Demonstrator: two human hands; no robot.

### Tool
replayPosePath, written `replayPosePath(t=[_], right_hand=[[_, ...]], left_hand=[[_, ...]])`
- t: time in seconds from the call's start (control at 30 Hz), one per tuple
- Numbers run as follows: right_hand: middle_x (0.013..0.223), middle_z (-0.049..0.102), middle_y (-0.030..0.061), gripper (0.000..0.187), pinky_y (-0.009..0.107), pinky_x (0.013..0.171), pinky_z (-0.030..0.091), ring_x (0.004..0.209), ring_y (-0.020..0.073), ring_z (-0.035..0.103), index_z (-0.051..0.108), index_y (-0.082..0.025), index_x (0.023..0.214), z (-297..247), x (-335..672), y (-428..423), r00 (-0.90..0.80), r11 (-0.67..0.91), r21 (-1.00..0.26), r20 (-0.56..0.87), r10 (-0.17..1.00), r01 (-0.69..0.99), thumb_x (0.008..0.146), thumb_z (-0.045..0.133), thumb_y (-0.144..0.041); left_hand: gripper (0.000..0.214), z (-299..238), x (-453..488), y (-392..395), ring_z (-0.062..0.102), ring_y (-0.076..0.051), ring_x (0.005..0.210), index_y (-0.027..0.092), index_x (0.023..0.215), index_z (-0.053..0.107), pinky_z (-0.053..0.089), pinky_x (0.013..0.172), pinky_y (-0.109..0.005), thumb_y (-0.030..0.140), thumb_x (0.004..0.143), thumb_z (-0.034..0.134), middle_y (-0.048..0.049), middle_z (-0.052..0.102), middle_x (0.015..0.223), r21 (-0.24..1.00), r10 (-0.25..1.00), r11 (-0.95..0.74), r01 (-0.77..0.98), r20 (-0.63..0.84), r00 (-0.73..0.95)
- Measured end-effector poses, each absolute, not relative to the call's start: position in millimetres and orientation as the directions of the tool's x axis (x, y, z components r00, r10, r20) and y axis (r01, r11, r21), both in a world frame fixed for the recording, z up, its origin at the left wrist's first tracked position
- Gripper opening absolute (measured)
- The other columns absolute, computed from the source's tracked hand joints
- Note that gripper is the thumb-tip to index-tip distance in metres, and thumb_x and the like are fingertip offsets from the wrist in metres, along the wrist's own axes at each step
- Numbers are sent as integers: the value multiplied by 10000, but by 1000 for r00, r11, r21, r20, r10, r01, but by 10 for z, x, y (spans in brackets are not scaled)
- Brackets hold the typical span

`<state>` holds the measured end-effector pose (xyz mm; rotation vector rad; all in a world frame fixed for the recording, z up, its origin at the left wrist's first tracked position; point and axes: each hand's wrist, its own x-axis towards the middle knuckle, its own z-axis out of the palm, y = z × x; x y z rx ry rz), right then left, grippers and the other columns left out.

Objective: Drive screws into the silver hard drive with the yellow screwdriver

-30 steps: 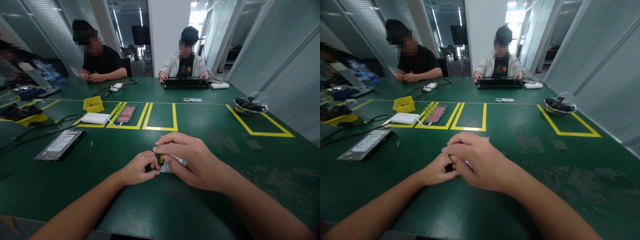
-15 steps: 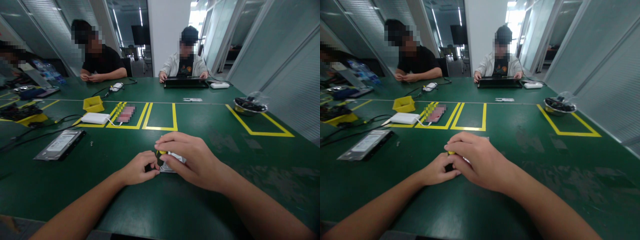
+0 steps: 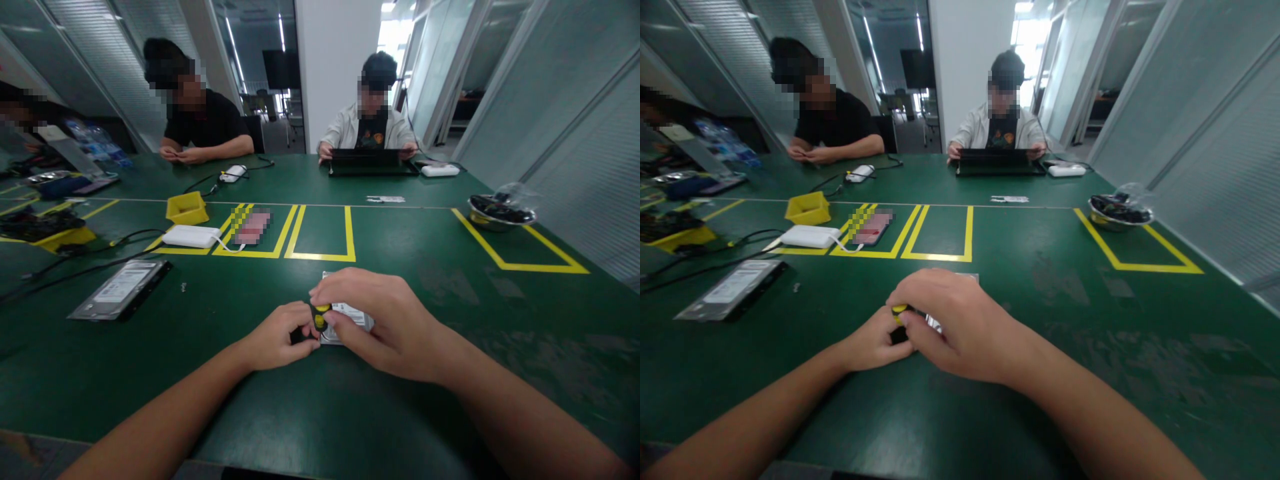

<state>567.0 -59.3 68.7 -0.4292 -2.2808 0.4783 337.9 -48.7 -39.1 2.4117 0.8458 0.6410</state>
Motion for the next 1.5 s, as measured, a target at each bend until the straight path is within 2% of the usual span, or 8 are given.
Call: replayPosePath(t=[0.17, 0.3, 0.57, 0.8, 1.03, 1.17, 1.3, 1.5], right_hand=[[973, 611, 64, 132, 281, 810, 453, 904, 152, 543, 599, -123, 999, 684, 5666, -591, -656, 851, -474, 571, 493, 227, 956, 585, -247], [956, 591, 60, 133, 277, 782, 435, 886, 150, 525, 594, -119, 972, 696, 5659, -601, -648, 843, -483, 567, 508, 238, 941, 610, -247], [956, 578, 60, 116, 276, 769, 438, 878, 148, 520, 609, -128, 951, 697, 5650, -607, -641, 834, -494, 562, 523, 247, 957, 578, -240], [1023, 635, 70, 138, 314, 890, 466, 981, 167, 563, 616, -133, 1018, 708, 5652, -616, -639, 863, -473, 612, 466, 176, 935, 506, -130], [943, 592, 58, 100, 270, 764, 472, 875, 144, 550, 641, -145, 935, 704, 5630, -611, -620, 852, -477, 607, 497, 216, 949, 587, -228], [996, 637, 70, 153, 311, 847, 483, 951, 164, 573, 631, -143, 972, 687, 5622, -616, -640, 860, -482, 610, 468, 169, 928, 487, -114], [1053, 681, 75, 215, 381, 963, 462, 999, 181, 607, 634, -129, 1054, 656, 5612, -611, -598, 878, -457, 667, 445, 144, 899, 494, -80], [1118, 670, 92, 232, 354, 971, 474, 1075, 175, 602, 637, -127, 1083, 658, 5610, -623, -596, 859, -486, 646, 477, 160, 900, 504, -73]], left_hand=[[138, -381, 3384, -485, 540, -146, 732, 167, 798, 552, 423, 675, -270, 281, 853, 606, -9, 590, 783, 601, 671, -675, 428, 257, 696], [154, -378, 3387, -486, 515, -135, 702, 171, 754, 510, 403, 654, -261, 253, 840, 608, 8, 546, 732, 609, 673, -670, 424, 257, 694], [88, -393, 3378, -491, 560, -160, 771, 171, 855, 597, 426, 701, -285, 258, 855, 608, -17, 621, 821, 617, 678, -657, 433, 231, 698], [77, -379, 3382, -492, 577, -172, 802, 165, 849, 611, 441, 741, -306, 242, 847, 609, -21, 634, 827, 609, 671, -663, 434, 227, 706], [92, -396, 3383, -490, 580, -183, 831, 173, 888, 623, 453, 752, -314, 252, 846, 604, -32, 639, 873, 598, 669, -676, 431, 254, 698], [122, -377, 3385, -502, 582, -189, 836, 167, 916, 632, 469, 766, -317, 268, 859, 596, -36, 642, 856, 586, 669, -682, 438, 257, 698], [125, -386, 3382, -504, 585, -185, 830, 160, 921, 625, 465, 758, -307, 266, 863, 595, -39, 649, 867, 575, 669, -686, 445, 259, 697], [112, -395, 3381, -494, 584, -182, 822, 169, 914, 624, 467, 754, -305, 260, 853, 598, -33, 642, 861, 586, 666, -681, 439, 246, 704]])
